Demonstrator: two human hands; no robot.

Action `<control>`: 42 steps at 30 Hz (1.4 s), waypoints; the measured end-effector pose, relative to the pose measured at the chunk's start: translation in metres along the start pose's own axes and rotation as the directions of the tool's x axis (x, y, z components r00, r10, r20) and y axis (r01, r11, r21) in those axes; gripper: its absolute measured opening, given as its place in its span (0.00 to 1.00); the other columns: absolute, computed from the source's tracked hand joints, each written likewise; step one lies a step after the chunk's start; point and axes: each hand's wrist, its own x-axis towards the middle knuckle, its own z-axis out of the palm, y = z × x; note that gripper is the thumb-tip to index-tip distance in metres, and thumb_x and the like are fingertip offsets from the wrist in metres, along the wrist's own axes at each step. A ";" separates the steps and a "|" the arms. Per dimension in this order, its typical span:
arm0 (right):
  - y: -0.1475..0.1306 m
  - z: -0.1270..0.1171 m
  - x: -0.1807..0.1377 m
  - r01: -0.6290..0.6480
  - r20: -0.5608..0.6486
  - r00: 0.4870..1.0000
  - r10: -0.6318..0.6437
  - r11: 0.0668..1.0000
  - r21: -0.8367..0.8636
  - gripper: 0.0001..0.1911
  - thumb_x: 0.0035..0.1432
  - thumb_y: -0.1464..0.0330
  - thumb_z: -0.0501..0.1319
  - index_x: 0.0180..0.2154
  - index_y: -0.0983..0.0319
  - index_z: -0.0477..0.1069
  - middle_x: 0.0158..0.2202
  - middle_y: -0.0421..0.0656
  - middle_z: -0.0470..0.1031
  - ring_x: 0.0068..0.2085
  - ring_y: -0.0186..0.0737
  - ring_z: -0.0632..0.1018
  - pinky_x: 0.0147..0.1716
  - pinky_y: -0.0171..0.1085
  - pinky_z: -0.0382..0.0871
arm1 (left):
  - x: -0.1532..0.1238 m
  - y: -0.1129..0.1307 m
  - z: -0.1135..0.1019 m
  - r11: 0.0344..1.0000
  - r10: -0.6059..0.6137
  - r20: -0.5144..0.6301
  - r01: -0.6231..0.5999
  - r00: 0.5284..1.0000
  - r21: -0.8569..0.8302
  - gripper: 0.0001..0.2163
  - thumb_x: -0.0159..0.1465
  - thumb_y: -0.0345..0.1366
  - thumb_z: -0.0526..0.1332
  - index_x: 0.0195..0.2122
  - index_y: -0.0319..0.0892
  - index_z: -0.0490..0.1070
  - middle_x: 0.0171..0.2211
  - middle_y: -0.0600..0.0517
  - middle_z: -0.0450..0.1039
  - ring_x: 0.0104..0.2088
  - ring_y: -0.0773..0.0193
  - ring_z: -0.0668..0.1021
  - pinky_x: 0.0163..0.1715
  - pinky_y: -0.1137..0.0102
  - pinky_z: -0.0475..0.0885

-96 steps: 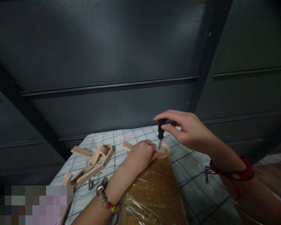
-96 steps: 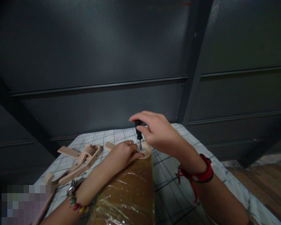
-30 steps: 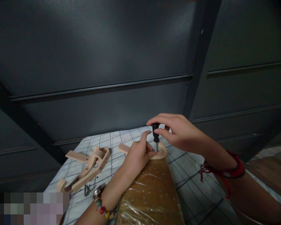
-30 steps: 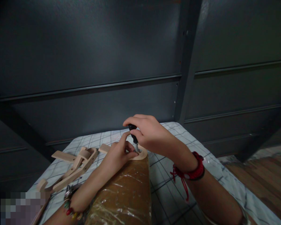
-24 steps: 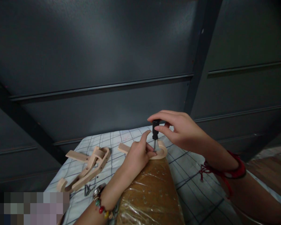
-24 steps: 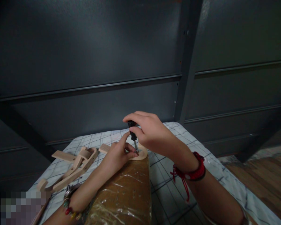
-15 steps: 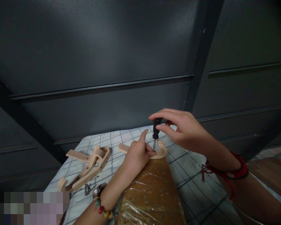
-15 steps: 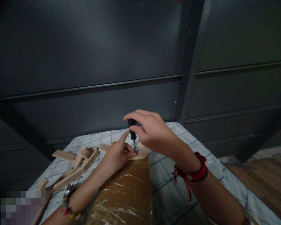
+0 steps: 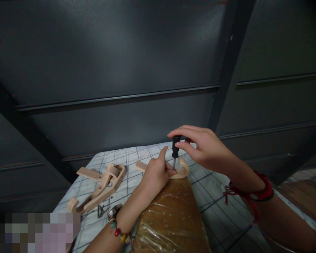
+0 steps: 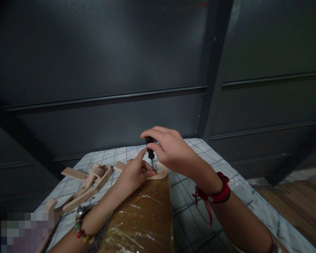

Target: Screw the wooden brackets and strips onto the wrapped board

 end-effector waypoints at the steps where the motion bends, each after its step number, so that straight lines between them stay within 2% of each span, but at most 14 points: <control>1: 0.000 0.000 0.000 -0.001 0.005 1.000 0.001 1.000 -0.003 0.11 0.51 0.78 0.55 0.38 0.67 0.71 0.36 0.44 0.75 0.36 0.34 0.73 0.34 0.31 0.64 | 0.000 0.000 0.000 1.000 0.001 0.001 -0.001 1.000 0.005 0.32 0.49 0.24 0.60 0.56 0.37 0.51 0.23 0.54 0.74 0.26 0.63 0.76 0.29 0.70 0.68; 9: -0.002 0.014 0.002 -0.083 -0.031 0.996 0.082 0.996 -0.014 0.08 0.49 0.70 0.61 0.33 0.67 0.70 0.26 0.40 0.68 0.25 0.31 0.67 0.26 0.31 0.60 | 0.000 0.000 0.000 1.000 0.026 0.029 -0.026 0.999 0.012 0.28 0.50 0.26 0.60 0.52 0.39 0.55 0.24 0.54 0.74 0.25 0.64 0.75 0.27 0.72 0.67; 14: -0.003 0.023 0.003 -0.172 -0.002 0.985 0.172 0.983 0.057 0.13 0.48 0.71 0.61 0.39 0.64 0.68 0.25 0.36 0.68 0.21 0.28 0.63 0.22 0.30 0.57 | 0.002 -0.006 0.001 0.999 0.033 0.037 -0.034 0.999 0.006 0.19 0.50 0.26 0.61 0.44 0.38 0.61 0.24 0.53 0.74 0.26 0.64 0.76 0.27 0.72 0.67; 19: -0.002 0.017 0.002 -0.142 0.028 0.990 0.140 0.988 0.063 0.09 0.50 0.70 0.60 0.36 0.62 0.71 0.27 0.38 0.69 0.23 0.29 0.66 0.25 0.30 0.59 | 0.003 -0.006 -0.001 0.998 0.050 0.023 -0.050 0.998 -0.029 0.27 0.49 0.27 0.63 0.51 0.38 0.58 0.24 0.54 0.73 0.27 0.63 0.76 0.28 0.71 0.68; 25: -0.002 0.002 -0.001 -0.091 0.161 0.982 0.094 0.996 -0.023 0.19 0.52 0.76 0.52 0.48 0.66 0.64 0.38 0.46 0.71 0.33 0.35 0.70 0.32 0.33 0.62 | 0.002 -0.004 -0.002 0.999 0.038 0.023 -0.037 0.999 -0.035 0.31 0.49 0.26 0.62 0.55 0.39 0.54 0.24 0.54 0.73 0.27 0.63 0.76 0.31 0.70 0.69; 28: -0.003 0.003 -0.001 -0.107 0.130 0.985 0.112 0.993 -0.050 0.15 0.51 0.74 0.54 0.43 0.67 0.68 0.31 0.44 0.71 0.31 0.35 0.69 0.30 0.33 0.61 | 0.001 -0.004 -0.001 0.998 0.046 0.043 -0.045 0.998 -0.040 0.29 0.50 0.26 0.61 0.54 0.39 0.56 0.25 0.53 0.74 0.29 0.63 0.76 0.32 0.70 0.69; 30: -0.003 0.007 0.001 -0.121 0.065 0.990 0.124 0.991 -0.049 0.11 0.50 0.72 0.56 0.38 0.66 0.70 0.27 0.42 0.69 0.26 0.34 0.68 0.27 0.32 0.60 | 0.001 -0.004 -0.001 0.997 0.063 0.056 -0.060 0.996 -0.054 0.26 0.51 0.25 0.60 0.52 0.40 0.58 0.25 0.53 0.74 0.29 0.64 0.77 0.32 0.71 0.69; 32: -0.004 0.011 0.002 -0.128 0.039 0.991 0.129 0.992 -0.022 0.10 0.49 0.72 0.57 0.37 0.65 0.69 0.28 0.41 0.69 0.24 0.31 0.66 0.25 0.31 0.60 | 0.002 -0.004 0.000 0.997 0.065 0.057 -0.062 0.996 -0.055 0.22 0.51 0.25 0.59 0.48 0.40 0.61 0.25 0.54 0.74 0.28 0.64 0.76 0.31 0.72 0.69; 37: -0.010 0.018 0.004 -0.194 0.097 0.978 0.183 0.974 0.115 0.13 0.48 0.73 0.59 0.39 0.63 0.68 0.25 0.36 0.67 0.20 0.28 0.63 0.22 0.30 0.57 | 0.003 -0.009 0.002 0.998 0.053 0.051 -0.052 0.997 -0.031 0.09 0.51 0.26 0.59 0.34 0.39 0.67 0.25 0.52 0.75 0.27 0.64 0.76 0.28 0.71 0.69; 40: -0.010 0.020 0.004 -0.138 0.047 0.990 0.135 0.989 0.052 0.09 0.47 0.70 0.62 0.34 0.63 0.69 0.25 0.37 0.66 0.23 0.29 0.64 0.25 0.30 0.58 | 0.003 -0.010 0.002 0.997 0.072 0.061 -0.072 0.996 -0.006 0.03 0.51 0.26 0.59 0.27 0.39 0.67 0.26 0.51 0.74 0.28 0.64 0.75 0.29 0.70 0.68; 42: -0.008 0.020 0.003 -0.120 0.034 0.992 0.120 0.993 0.003 0.08 0.48 0.69 0.61 0.32 0.64 0.68 0.25 0.38 0.66 0.24 0.30 0.65 0.26 0.30 0.58 | 0.003 -0.011 0.002 0.997 0.077 0.039 -0.077 0.996 0.008 0.05 0.50 0.25 0.60 0.29 0.38 0.66 0.26 0.51 0.74 0.28 0.64 0.75 0.29 0.71 0.68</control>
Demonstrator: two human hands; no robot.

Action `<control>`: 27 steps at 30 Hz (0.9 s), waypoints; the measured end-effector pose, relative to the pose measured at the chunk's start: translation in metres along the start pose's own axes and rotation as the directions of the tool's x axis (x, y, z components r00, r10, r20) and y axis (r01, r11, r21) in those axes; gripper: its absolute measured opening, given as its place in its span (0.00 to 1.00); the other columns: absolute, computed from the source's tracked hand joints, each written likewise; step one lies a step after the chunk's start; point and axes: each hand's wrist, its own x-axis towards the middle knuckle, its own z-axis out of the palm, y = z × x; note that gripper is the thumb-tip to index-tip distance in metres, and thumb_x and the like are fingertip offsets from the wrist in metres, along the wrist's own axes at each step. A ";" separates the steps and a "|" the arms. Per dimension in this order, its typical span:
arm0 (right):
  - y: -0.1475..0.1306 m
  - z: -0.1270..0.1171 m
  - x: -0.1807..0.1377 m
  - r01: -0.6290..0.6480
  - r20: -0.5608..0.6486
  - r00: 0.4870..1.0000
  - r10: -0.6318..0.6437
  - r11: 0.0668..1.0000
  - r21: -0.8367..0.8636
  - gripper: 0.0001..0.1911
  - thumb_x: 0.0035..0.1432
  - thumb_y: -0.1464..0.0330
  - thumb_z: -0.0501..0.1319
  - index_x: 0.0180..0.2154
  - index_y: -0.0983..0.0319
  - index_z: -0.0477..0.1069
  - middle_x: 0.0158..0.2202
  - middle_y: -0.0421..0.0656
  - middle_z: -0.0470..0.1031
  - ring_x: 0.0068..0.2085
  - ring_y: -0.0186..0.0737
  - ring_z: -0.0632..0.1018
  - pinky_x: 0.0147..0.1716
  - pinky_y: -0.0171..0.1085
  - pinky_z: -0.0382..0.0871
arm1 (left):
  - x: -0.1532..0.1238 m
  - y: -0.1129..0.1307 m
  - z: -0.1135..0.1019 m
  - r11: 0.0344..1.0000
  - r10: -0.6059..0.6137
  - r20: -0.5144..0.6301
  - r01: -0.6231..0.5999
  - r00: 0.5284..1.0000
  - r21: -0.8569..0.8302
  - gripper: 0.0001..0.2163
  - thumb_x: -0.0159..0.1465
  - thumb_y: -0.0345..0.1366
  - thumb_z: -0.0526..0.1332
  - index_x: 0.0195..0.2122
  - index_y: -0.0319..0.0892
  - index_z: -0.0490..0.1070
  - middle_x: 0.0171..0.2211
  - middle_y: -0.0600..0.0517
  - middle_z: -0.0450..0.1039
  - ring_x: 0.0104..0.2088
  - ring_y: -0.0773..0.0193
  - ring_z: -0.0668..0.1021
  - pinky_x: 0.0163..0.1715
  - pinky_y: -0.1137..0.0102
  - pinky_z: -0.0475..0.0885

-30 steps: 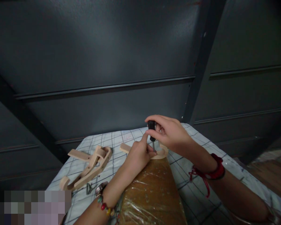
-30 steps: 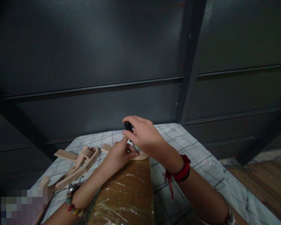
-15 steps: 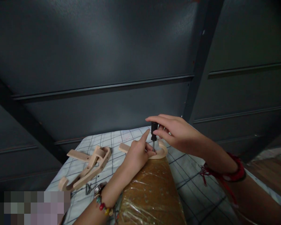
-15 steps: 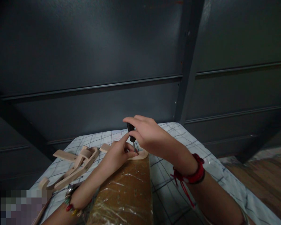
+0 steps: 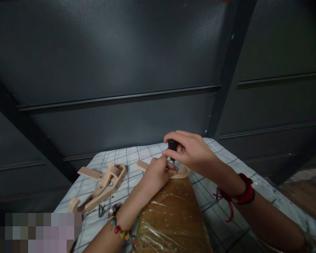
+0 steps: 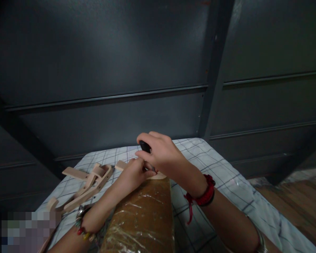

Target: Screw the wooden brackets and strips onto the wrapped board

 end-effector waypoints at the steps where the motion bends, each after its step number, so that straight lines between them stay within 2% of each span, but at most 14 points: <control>1: 0.001 0.000 0.000 0.001 -0.002 1.000 -0.001 1.000 -0.017 0.06 0.48 0.69 0.61 0.31 0.64 0.68 0.25 0.38 0.66 0.24 0.30 0.65 0.26 0.31 0.58 | 0.000 0.000 0.000 1.000 0.000 -0.014 0.000 1.000 -0.001 0.08 0.49 0.25 0.61 0.32 0.38 0.66 0.26 0.51 0.73 0.28 0.64 0.75 0.28 0.71 0.68; 5: 0.005 -0.002 -0.002 -0.010 -0.001 1.000 0.010 0.998 -0.065 0.03 0.52 0.70 0.56 0.30 0.63 0.68 0.25 0.39 0.68 0.25 0.31 0.67 0.28 0.32 0.58 | 0.001 0.001 -0.002 0.999 0.002 -0.017 -0.003 1.000 -0.039 0.18 0.48 0.25 0.63 0.41 0.38 0.63 0.24 0.55 0.72 0.24 0.66 0.74 0.26 0.73 0.67; 9: 0.004 -0.001 -0.003 -0.020 0.025 0.999 0.022 0.997 -0.069 0.10 0.53 0.70 0.55 0.38 0.65 0.68 0.34 0.44 0.70 0.32 0.36 0.70 0.33 0.34 0.62 | 0.001 0.003 -0.003 1.000 0.003 -0.001 -0.003 1.000 -0.025 0.14 0.49 0.26 0.62 0.38 0.39 0.65 0.24 0.54 0.73 0.25 0.65 0.75 0.26 0.73 0.67; 13: 0.002 -0.007 -0.007 0.067 0.176 0.981 -0.081 0.994 0.087 0.16 0.55 0.73 0.51 0.47 0.64 0.61 0.44 0.46 0.70 0.44 0.37 0.71 0.41 0.35 0.62 | -0.001 0.006 -0.004 1.000 0.006 -0.008 -0.006 1.000 0.012 0.07 0.51 0.27 0.60 0.32 0.40 0.67 0.25 0.52 0.74 0.27 0.63 0.76 0.28 0.71 0.68; 16: 0.001 -0.015 -0.009 0.080 0.258 0.961 -0.102 0.992 0.094 0.18 0.55 0.75 0.49 0.49 0.63 0.59 0.47 0.47 0.69 0.46 0.38 0.71 0.41 0.36 0.63 | -0.001 0.007 -0.004 1.000 -0.004 0.016 0.005 1.000 -0.027 0.14 0.51 0.26 0.60 0.39 0.39 0.66 0.26 0.53 0.75 0.28 0.63 0.76 0.29 0.71 0.68; 18: -0.001 -0.017 -0.008 0.020 0.237 0.971 -0.031 0.999 0.047 0.17 0.55 0.74 0.51 0.47 0.64 0.61 0.44 0.46 0.71 0.43 0.38 0.72 0.39 0.35 0.63 | -0.001 0.006 -0.003 0.999 -0.008 0.032 0.010 0.999 -0.049 0.16 0.50 0.27 0.61 0.42 0.39 0.65 0.26 0.53 0.75 0.29 0.63 0.76 0.30 0.71 0.68; 21: -0.002 -0.011 -0.003 -0.068 0.139 0.988 0.070 0.998 -0.017 0.11 0.52 0.70 0.57 0.39 0.63 0.65 0.32 0.41 0.73 0.32 0.35 0.72 0.30 0.33 0.62 | 0.000 0.004 -0.002 1.000 -0.010 0.033 0.010 0.999 -0.025 0.11 0.51 0.27 0.60 0.36 0.39 0.66 0.27 0.52 0.75 0.30 0.63 0.76 0.32 0.70 0.68; 23: -0.001 -0.004 -0.001 -0.058 0.095 0.993 0.065 0.996 -0.067 0.07 0.51 0.67 0.59 0.34 0.63 0.66 0.28 0.40 0.71 0.28 0.34 0.70 0.27 0.33 0.61 | 0.000 0.004 -0.002 1.000 -0.007 0.022 0.007 1.000 0.006 0.07 0.51 0.26 0.59 0.33 0.39 0.66 0.27 0.51 0.75 0.30 0.62 0.76 0.32 0.70 0.68; 25: 0.001 0.004 -0.001 -0.032 0.078 0.996 0.039 0.995 -0.091 0.06 0.52 0.66 0.57 0.32 0.62 0.65 0.27 0.40 0.69 0.29 0.35 0.69 0.29 0.34 0.61 | 0.000 0.004 -0.002 1.000 0.000 0.014 0.000 1.000 0.025 0.07 0.51 0.25 0.59 0.31 0.39 0.66 0.27 0.51 0.75 0.30 0.62 0.76 0.32 0.69 0.68; 27: 0.003 0.007 -0.003 0.002 0.071 0.997 0.001 0.999 -0.038 0.07 0.54 0.68 0.55 0.36 0.63 0.64 0.32 0.42 0.70 0.34 0.37 0.70 0.34 0.36 0.62 | 0.000 0.005 -0.002 0.999 0.015 0.012 -0.016 1.000 0.038 0.06 0.51 0.25 0.58 0.29 0.39 0.66 0.27 0.51 0.75 0.29 0.62 0.76 0.31 0.69 0.68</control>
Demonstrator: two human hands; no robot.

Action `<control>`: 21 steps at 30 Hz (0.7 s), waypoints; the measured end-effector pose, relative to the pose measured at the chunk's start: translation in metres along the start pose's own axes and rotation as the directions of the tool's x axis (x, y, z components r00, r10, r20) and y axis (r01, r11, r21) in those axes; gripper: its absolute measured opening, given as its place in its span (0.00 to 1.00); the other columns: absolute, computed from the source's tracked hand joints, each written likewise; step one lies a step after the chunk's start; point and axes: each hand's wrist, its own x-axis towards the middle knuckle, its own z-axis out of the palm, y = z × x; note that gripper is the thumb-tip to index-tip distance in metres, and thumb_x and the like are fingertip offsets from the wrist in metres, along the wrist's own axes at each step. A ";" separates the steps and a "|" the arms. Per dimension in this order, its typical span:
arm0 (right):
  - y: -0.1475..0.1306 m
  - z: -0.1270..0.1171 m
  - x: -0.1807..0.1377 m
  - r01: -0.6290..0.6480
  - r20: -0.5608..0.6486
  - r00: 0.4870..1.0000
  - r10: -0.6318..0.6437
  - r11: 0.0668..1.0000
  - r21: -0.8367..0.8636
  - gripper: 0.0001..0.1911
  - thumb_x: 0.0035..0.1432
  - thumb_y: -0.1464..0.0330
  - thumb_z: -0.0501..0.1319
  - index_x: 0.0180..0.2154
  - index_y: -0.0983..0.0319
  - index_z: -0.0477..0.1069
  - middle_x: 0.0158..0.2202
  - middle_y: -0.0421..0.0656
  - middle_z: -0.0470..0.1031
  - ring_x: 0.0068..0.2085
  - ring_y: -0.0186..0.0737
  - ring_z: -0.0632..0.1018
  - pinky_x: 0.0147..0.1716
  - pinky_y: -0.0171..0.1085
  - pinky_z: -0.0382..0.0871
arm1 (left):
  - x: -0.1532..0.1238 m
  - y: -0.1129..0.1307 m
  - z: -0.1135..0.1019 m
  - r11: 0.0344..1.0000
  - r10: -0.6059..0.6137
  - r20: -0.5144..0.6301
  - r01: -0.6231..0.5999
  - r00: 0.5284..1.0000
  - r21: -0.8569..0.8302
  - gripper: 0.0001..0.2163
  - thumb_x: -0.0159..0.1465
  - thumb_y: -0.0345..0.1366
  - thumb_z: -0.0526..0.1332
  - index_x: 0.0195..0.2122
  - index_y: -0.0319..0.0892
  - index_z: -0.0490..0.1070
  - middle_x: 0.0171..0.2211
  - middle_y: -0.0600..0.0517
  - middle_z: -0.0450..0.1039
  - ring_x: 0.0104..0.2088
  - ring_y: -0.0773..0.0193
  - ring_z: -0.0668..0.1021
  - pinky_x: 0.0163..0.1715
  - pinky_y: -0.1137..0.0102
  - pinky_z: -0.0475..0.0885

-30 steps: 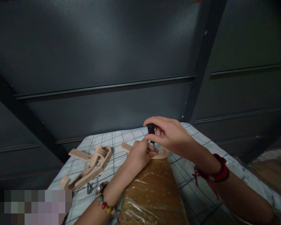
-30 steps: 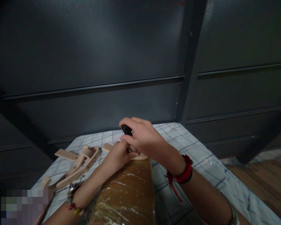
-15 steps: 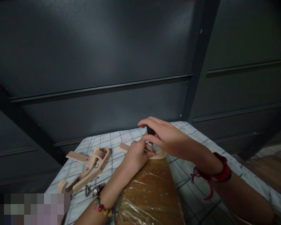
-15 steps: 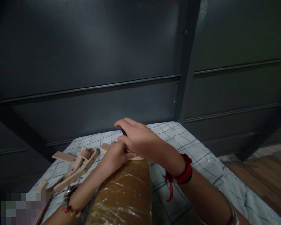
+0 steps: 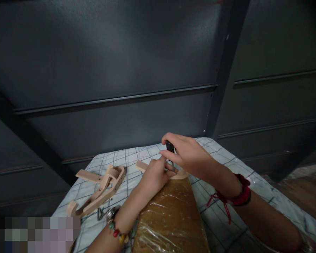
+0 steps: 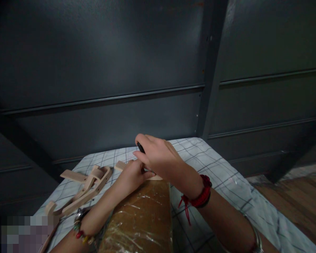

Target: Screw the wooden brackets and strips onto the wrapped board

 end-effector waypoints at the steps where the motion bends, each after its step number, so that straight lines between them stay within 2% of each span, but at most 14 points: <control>1: 0.001 0.000 -0.001 0.040 0.000 0.999 -0.040 0.998 0.042 0.09 0.54 0.69 0.54 0.39 0.63 0.63 0.36 0.44 0.70 0.38 0.38 0.70 0.37 0.37 0.63 | 0.000 0.001 0.000 1.000 0.012 -0.001 -0.012 1.000 0.006 0.05 0.51 0.24 0.58 0.28 0.39 0.66 0.27 0.51 0.74 0.30 0.61 0.76 0.31 0.69 0.68; 4: 0.000 -0.006 -0.005 0.195 0.083 0.974 -0.209 0.969 0.151 0.18 0.55 0.73 0.50 0.49 0.62 0.57 0.46 0.47 0.67 0.46 0.37 0.68 0.43 0.37 0.62 | -0.001 0.004 -0.001 0.999 0.036 -0.002 -0.036 0.999 0.014 0.03 0.52 0.25 0.57 0.25 0.39 0.67 0.26 0.51 0.73 0.30 0.60 0.75 0.30 0.69 0.68; 6: -0.002 -0.013 -0.006 0.219 0.158 0.956 -0.246 0.960 0.172 0.19 0.56 0.73 0.48 0.51 0.62 0.56 0.47 0.46 0.67 0.46 0.37 0.69 0.41 0.37 0.63 | -0.001 0.005 -0.002 1.000 0.024 -0.002 -0.024 1.000 0.009 0.03 0.51 0.25 0.57 0.25 0.38 0.68 0.25 0.52 0.73 0.29 0.60 0.75 0.30 0.69 0.68; 8: -0.004 -0.017 -0.005 0.152 0.172 0.969 -0.179 0.975 0.162 0.17 0.56 0.74 0.49 0.49 0.61 0.58 0.42 0.43 0.70 0.41 0.35 0.71 0.36 0.34 0.64 | -0.001 0.006 -0.002 1.000 0.004 0.000 -0.004 1.000 0.003 0.04 0.51 0.25 0.58 0.26 0.38 0.68 0.24 0.52 0.72 0.29 0.60 0.75 0.29 0.69 0.68; 11: -0.004 -0.016 -0.002 0.057 0.064 0.996 -0.064 0.991 0.119 0.08 0.54 0.70 0.55 0.38 0.60 0.64 0.29 0.37 0.70 0.29 0.32 0.70 0.27 0.31 0.61 | -0.002 0.002 -0.002 1.000 0.016 0.021 -0.015 1.000 -0.011 0.05 0.51 0.24 0.57 0.28 0.38 0.68 0.26 0.51 0.73 0.30 0.62 0.75 0.31 0.70 0.68; 13: 0.000 -0.011 0.000 0.041 -0.004 0.999 -0.040 0.997 0.069 0.05 0.51 0.67 0.59 0.31 0.61 0.65 0.25 0.36 0.67 0.26 0.31 0.68 0.25 0.30 0.59 | -0.002 0.000 -0.002 1.000 0.028 0.019 -0.028 0.999 -0.002 0.06 0.51 0.24 0.57 0.29 0.39 0.67 0.28 0.50 0.73 0.30 0.62 0.74 0.31 0.70 0.67; 17: 0.006 -0.003 0.001 -0.005 -0.039 0.999 0.003 0.999 -0.049 0.07 0.53 0.64 0.58 0.29 0.62 0.64 0.25 0.38 0.66 0.27 0.33 0.68 0.27 0.33 0.59 | -0.002 -0.001 -0.002 1.000 0.014 -0.018 -0.014 1.000 0.021 0.08 0.50 0.26 0.60 0.32 0.39 0.65 0.26 0.52 0.71 0.28 0.64 0.73 0.30 0.70 0.66; 19: 0.005 -0.002 0.000 -0.015 -0.023 1.000 0.013 0.997 -0.072 0.07 0.55 0.64 0.55 0.32 0.63 0.64 0.28 0.40 0.68 0.29 0.36 0.69 0.30 0.35 0.61 | -0.001 -0.001 -0.002 1.000 0.008 -0.013 -0.007 1.000 0.026 0.08 0.49 0.27 0.60 0.31 0.39 0.65 0.25 0.53 0.71 0.27 0.64 0.72 0.29 0.70 0.66; 21: 0.002 -0.001 -0.002 0.029 0.001 1.000 -0.029 0.999 -0.038 0.09 0.55 0.66 0.54 0.38 0.63 0.64 0.34 0.43 0.70 0.34 0.38 0.71 0.34 0.37 0.64 | -0.001 -0.001 -0.002 0.999 0.014 0.004 -0.014 1.000 0.049 0.04 0.50 0.27 0.60 0.27 0.38 0.66 0.25 0.52 0.71 0.27 0.64 0.73 0.29 0.70 0.66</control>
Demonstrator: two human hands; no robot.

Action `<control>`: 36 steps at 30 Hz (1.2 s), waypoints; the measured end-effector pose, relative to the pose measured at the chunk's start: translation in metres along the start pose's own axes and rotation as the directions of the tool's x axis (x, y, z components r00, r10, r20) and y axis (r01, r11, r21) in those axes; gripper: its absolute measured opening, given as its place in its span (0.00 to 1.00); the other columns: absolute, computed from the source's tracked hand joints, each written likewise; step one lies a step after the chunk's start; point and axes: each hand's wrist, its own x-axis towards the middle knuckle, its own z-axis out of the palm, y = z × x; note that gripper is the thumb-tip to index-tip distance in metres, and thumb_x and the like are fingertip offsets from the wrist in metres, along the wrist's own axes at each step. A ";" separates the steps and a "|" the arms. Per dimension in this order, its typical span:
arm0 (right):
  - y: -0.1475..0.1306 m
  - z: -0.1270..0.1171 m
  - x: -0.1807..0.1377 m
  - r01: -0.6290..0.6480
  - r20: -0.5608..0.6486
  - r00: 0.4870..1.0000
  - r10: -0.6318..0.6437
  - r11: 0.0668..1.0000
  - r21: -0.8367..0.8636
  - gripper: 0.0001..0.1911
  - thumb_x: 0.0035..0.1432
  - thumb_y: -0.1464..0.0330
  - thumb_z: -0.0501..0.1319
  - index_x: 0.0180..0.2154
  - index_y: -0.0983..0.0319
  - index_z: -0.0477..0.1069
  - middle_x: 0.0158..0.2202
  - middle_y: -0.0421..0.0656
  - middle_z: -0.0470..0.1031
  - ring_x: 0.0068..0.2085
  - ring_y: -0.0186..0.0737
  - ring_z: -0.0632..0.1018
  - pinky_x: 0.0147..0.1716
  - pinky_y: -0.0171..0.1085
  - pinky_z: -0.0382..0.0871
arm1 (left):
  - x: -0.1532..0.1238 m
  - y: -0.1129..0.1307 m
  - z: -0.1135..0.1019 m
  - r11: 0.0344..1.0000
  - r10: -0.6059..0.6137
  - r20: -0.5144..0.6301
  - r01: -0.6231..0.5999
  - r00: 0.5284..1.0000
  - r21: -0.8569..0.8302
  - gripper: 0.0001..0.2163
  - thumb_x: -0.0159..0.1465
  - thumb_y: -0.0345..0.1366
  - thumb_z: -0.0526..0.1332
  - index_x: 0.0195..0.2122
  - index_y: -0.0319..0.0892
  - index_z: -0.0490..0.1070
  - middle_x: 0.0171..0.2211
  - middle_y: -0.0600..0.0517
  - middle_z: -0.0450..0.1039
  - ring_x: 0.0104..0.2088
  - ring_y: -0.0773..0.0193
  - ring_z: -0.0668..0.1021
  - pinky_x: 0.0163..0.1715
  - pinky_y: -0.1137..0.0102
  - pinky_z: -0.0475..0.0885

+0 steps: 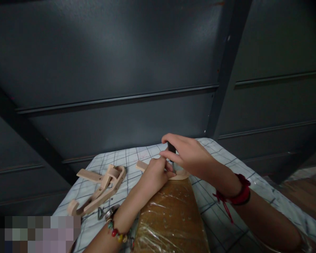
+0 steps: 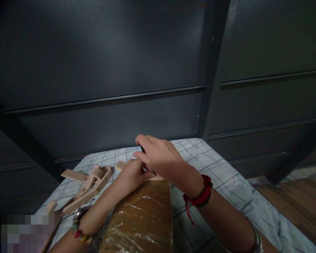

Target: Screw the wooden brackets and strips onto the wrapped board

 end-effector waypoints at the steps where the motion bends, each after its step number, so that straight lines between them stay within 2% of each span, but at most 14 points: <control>1: -0.002 0.000 -0.001 0.044 0.013 0.999 -0.044 0.998 0.033 0.11 0.56 0.67 0.53 0.41 0.64 0.62 0.38 0.45 0.70 0.38 0.38 0.71 0.36 0.38 0.64 | 0.000 -0.001 0.000 1.000 0.010 0.001 -0.010 1.000 0.017 0.02 0.51 0.27 0.59 0.26 0.38 0.67 0.25 0.52 0.71 0.28 0.63 0.73 0.29 0.70 0.66; 4: -0.005 -0.002 -0.005 0.197 0.069 0.976 -0.207 0.972 0.127 0.18 0.58 0.72 0.48 0.51 0.65 0.55 0.46 0.47 0.67 0.46 0.37 0.69 0.43 0.38 0.64 | 0.001 -0.003 0.001 0.997 0.048 -0.038 -0.046 0.998 0.066 0.04 0.53 0.27 0.54 0.26 0.37 0.69 0.25 0.51 0.71 0.28 0.61 0.73 0.28 0.70 0.65; 6: -0.005 -0.003 -0.007 0.240 0.089 0.964 -0.251 0.963 0.125 0.20 0.58 0.73 0.46 0.54 0.65 0.52 0.49 0.48 0.66 0.49 0.37 0.67 0.45 0.38 0.63 | 0.001 -0.003 0.001 0.996 0.050 -0.051 -0.046 0.997 0.082 0.04 0.52 0.26 0.55 0.26 0.37 0.69 0.24 0.51 0.71 0.28 0.62 0.73 0.27 0.71 0.65; 8: -0.003 -0.001 -0.007 0.211 0.063 0.974 -0.217 0.974 0.089 0.20 0.58 0.72 0.46 0.53 0.64 0.53 0.50 0.48 0.66 0.49 0.38 0.68 0.46 0.38 0.63 | 0.001 -0.002 0.000 0.997 0.033 -0.034 -0.031 0.999 0.070 0.02 0.50 0.26 0.57 0.24 0.37 0.68 0.23 0.52 0.71 0.25 0.64 0.72 0.26 0.72 0.66; 10: -0.003 0.001 -0.006 0.139 0.039 0.989 -0.142 0.988 0.071 0.18 0.57 0.71 0.48 0.50 0.63 0.56 0.47 0.47 0.68 0.45 0.39 0.71 0.42 0.38 0.65 | 0.002 0.000 0.000 0.998 0.021 -0.026 -0.020 0.999 0.052 0.02 0.49 0.25 0.59 0.23 0.37 0.67 0.22 0.52 0.71 0.24 0.66 0.72 0.25 0.73 0.66; 14: -0.008 0.005 -0.005 0.082 0.102 0.991 -0.086 0.996 0.044 0.13 0.57 0.71 0.48 0.45 0.62 0.60 0.37 0.44 0.72 0.35 0.37 0.74 0.34 0.36 0.66 | 0.003 -0.001 0.005 0.997 0.041 -0.045 -0.038 0.998 0.074 0.06 0.51 0.22 0.55 0.22 0.36 0.67 0.24 0.51 0.71 0.27 0.64 0.73 0.27 0.73 0.65; 17: -0.011 0.005 -0.004 0.056 0.111 0.992 -0.062 0.997 0.058 0.12 0.57 0.71 0.48 0.44 0.62 0.60 0.38 0.45 0.72 0.36 0.37 0.74 0.34 0.35 0.65 | 0.004 -0.004 0.009 0.996 0.039 -0.064 -0.034 0.997 0.077 0.07 0.51 0.21 0.53 0.23 0.36 0.68 0.24 0.51 0.72 0.27 0.64 0.73 0.26 0.73 0.65; 23: -0.009 -0.003 0.002 -0.081 0.103 0.992 0.068 0.989 0.122 0.13 0.55 0.72 0.50 0.44 0.64 0.63 0.37 0.45 0.73 0.36 0.36 0.74 0.35 0.33 0.65 | 0.002 0.001 0.005 0.999 -0.026 -0.055 0.024 0.998 -0.034 0.05 0.50 0.23 0.59 0.27 0.38 0.67 0.24 0.52 0.74 0.26 0.65 0.75 0.28 0.72 0.68; 29: -0.009 -0.001 0.000 -0.035 0.088 0.996 0.024 0.991 0.127 0.14 0.56 0.72 0.50 0.45 0.62 0.63 0.40 0.45 0.73 0.37 0.36 0.74 0.35 0.33 0.65 | -0.004 0.004 -0.008 1.000 -0.017 0.035 0.017 0.999 -0.014 0.06 0.50 0.21 0.56 0.25 0.38 0.65 0.27 0.50 0.75 0.28 0.64 0.76 0.28 0.73 0.69; 32: -0.006 0.004 -0.001 -0.001 0.054 0.999 -0.003 0.997 0.073 0.14 0.57 0.71 0.50 0.45 0.64 0.62 0.40 0.46 0.73 0.37 0.37 0.74 0.34 0.34 0.65 | -0.004 0.000 -0.009 1.000 0.007 0.030 -0.006 1.000 -0.026 0.09 0.50 0.19 0.53 0.27 0.38 0.65 0.27 0.50 0.75 0.27 0.65 0.76 0.27 0.74 0.69; 36: 0.000 0.010 -0.001 -0.002 -0.003 1.000 0.002 1.000 -0.025 0.14 0.56 0.67 0.52 0.45 0.64 0.62 0.35 0.46 0.73 0.35 0.39 0.74 0.32 0.35 0.65 | -0.003 -0.004 -0.008 0.997 -0.015 0.063 0.020 0.998 -0.075 0.10 0.50 0.20 0.54 0.32 0.38 0.64 0.28 0.51 0.76 0.27 0.66 0.76 0.27 0.74 0.69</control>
